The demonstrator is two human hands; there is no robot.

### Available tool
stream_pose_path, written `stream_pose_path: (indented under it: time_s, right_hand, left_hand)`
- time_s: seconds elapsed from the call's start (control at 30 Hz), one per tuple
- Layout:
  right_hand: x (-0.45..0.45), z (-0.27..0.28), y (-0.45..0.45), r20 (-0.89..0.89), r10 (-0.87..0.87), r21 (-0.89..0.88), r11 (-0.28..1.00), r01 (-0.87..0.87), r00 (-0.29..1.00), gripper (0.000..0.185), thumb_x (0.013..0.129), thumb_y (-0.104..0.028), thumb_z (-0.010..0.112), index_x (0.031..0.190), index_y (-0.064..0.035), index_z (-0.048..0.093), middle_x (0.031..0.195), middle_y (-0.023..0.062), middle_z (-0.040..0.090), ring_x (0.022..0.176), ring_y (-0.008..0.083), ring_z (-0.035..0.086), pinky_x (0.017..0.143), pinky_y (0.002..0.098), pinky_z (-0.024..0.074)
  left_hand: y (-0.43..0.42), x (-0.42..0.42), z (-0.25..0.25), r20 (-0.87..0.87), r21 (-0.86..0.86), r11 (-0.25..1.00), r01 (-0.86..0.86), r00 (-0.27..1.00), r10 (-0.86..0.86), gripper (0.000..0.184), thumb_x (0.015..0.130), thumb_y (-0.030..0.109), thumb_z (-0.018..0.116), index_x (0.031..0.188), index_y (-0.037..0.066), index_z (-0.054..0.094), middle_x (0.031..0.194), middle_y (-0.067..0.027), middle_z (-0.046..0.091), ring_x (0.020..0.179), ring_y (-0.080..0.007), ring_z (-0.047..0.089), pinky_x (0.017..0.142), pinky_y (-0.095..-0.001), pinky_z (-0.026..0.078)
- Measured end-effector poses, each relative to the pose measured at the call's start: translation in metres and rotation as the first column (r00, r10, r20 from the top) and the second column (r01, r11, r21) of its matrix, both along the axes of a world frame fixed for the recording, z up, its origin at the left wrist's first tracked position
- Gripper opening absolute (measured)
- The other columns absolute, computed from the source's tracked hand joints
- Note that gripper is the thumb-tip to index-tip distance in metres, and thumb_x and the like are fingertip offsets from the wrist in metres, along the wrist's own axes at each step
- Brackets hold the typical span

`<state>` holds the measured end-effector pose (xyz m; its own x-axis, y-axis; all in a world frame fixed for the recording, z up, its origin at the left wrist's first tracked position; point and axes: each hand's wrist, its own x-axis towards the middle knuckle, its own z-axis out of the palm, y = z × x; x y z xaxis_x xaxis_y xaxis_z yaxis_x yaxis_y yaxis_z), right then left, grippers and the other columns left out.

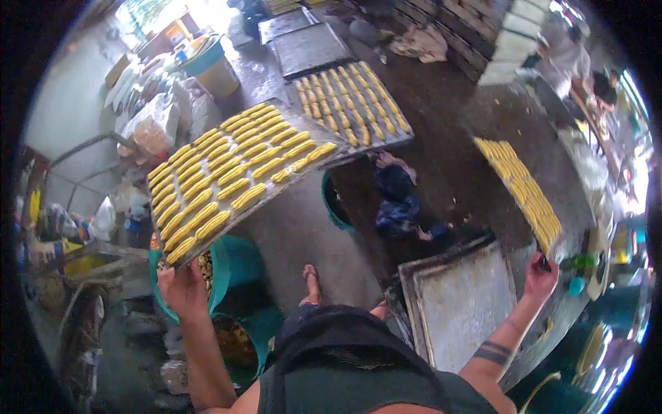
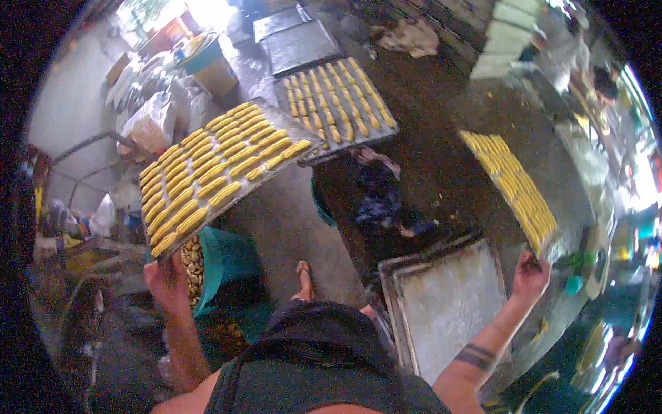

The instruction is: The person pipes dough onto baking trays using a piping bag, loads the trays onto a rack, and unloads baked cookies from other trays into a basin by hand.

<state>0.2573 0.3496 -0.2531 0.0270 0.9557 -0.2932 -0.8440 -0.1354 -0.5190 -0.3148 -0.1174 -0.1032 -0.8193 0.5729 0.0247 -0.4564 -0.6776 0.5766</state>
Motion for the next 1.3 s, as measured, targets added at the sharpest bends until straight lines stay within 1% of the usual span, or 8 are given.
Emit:
stream_pose_path:
  time_s: [0.13, 0.27, 0.47, 0.5, 0.7, 0.8, 0.97, 1.3]
  right_hand:
    - [0.027, 0.024, -0.022, 0.057, 0.023, 0.07, 0.997, -0.027, 0.998, 0.022, 0.073, -0.005, 0.059, 0.092, 0.0042, 0.053, 0.083, 0.0135, 0.059, 0.064, 0.0202, 0.054, 0.05, 0.0245, 0.0422]
    - [-0.078, 0.127, -0.084, 0.359, -0.354, 0.09, 0.934, 0.345, 0.864, 0.023, 0.073, -0.004, 0.06, 0.093, 0.0039, 0.051, 0.082, 0.013, 0.054, 0.065, 0.0192, 0.05, 0.045, 0.0212, 0.0378]
    - [-0.17, 0.178, -0.093, 0.095, -0.438, 0.317, 0.864, 0.39, 0.894, 0.03, 0.079, -0.007, 0.057, 0.104, 0.0078, 0.052, 0.086, 0.0226, 0.059, 0.071, 0.0273, 0.057, 0.052, 0.0278, 0.045]
    - [-0.172, 0.175, -0.086, 0.052, -0.192, 0.487, 0.862, 0.143, 0.98, 0.045, 0.079, -0.005, 0.058, 0.118, 0.0132, 0.045, 0.102, 0.0229, 0.054, 0.092, 0.0309, 0.052, 0.076, 0.0378, 0.0452]
    - [-0.385, 0.226, -0.057, -0.075, 0.162, 0.732, 0.679, -0.056, 0.984, 0.075, 0.075, -0.001, 0.055, 0.14, 0.011, 0.019, 0.148, 0.0229, 0.022, 0.137, 0.0374, 0.023, 0.113, 0.0518, 0.0198]
    - [-0.466, 0.215, -0.002, -0.164, 0.151, 0.754, 0.656, 0.025, 0.975, 0.085, 0.074, -0.002, 0.057, 0.143, 0.0093, 0.008, 0.152, 0.0221, 0.009, 0.141, 0.0378, 0.011, 0.116, 0.0532, 0.0112]
    - [-0.585, 0.183, 0.095, -0.298, 0.329, 0.782, 0.622, 0.031, 0.896, 0.084, 0.07, -0.002, 0.063, 0.14, 0.0088, 0.019, 0.147, 0.0236, 0.023, 0.137, 0.0387, 0.021, 0.114, 0.0524, 0.0194]
    - [-0.873, 0.27, 0.23, -0.253, 0.534, 0.836, 0.54, -0.096, 0.807, 0.075, 0.071, -0.006, 0.064, 0.138, 0.0019, 0.033, 0.143, 0.0217, 0.034, 0.134, 0.0413, 0.03, 0.107, 0.0534, 0.0315]
  left_hand:
    - [-0.004, -0.031, -0.021, 0.051, 0.023, 0.999, -0.038, 0.998, 0.037, 0.054, 0.074, 0.007, 0.05, 0.125, -0.009, 0.045, 0.124, -0.0226, 0.054, 0.115, -0.0352, 0.054, 0.095, -0.0468, 0.05]
    - [-0.011, -0.086, -0.048, 0.11, 0.025, 1.0, -0.019, 0.994, 0.017, 0.058, 0.068, 0.01, 0.052, 0.123, -0.008, 0.047, 0.121, -0.0218, 0.057, 0.107, -0.0353, 0.059, 0.088, -0.0466, 0.055]
    - [0.024, -0.167, -0.03, 0.064, 0.126, 0.989, 0.072, 0.995, -0.081, 0.058, 0.066, 0.012, 0.054, 0.122, -0.005, 0.05, 0.118, -0.0201, 0.058, 0.109, -0.0349, 0.058, 0.093, -0.0489, 0.05]
    - [0.03, -0.19, -0.028, 0.057, 0.121, 0.989, 0.091, 0.994, -0.098, 0.061, 0.066, 0.011, 0.054, 0.124, -0.005, 0.047, 0.121, -0.0204, 0.057, 0.11, -0.0358, 0.057, 0.096, -0.0494, 0.048]
    - [0.1, -0.281, -0.024, 0.116, 0.291, 0.937, 0.196, 0.964, -0.238, 0.063, 0.066, 0.009, 0.052, 0.126, -0.006, 0.045, 0.124, -0.0213, 0.054, 0.114, -0.0373, 0.054, 0.101, -0.0487, 0.043]
    - [0.141, -0.347, -0.024, 0.107, 0.383, 0.9, 0.209, 0.957, -0.268, 0.063, 0.066, 0.011, 0.052, 0.127, -0.005, 0.045, 0.127, -0.0206, 0.053, 0.117, -0.036, 0.052, 0.103, -0.048, 0.041]
    - [0.182, -0.418, -0.019, 0.074, 0.288, 0.955, 0.069, 0.993, -0.093, 0.064, 0.066, 0.013, 0.052, 0.127, -0.005, 0.045, 0.128, -0.0197, 0.053, 0.118, -0.0319, 0.053, 0.102, -0.0444, 0.042]
    - [0.227, -0.559, -0.01, 0.161, 0.233, 0.957, -0.173, 0.977, 0.137, 0.066, 0.062, 0.011, 0.051, 0.128, 0.0, 0.049, 0.128, -0.016, 0.054, 0.118, -0.0309, 0.052, 0.105, -0.0432, 0.038]
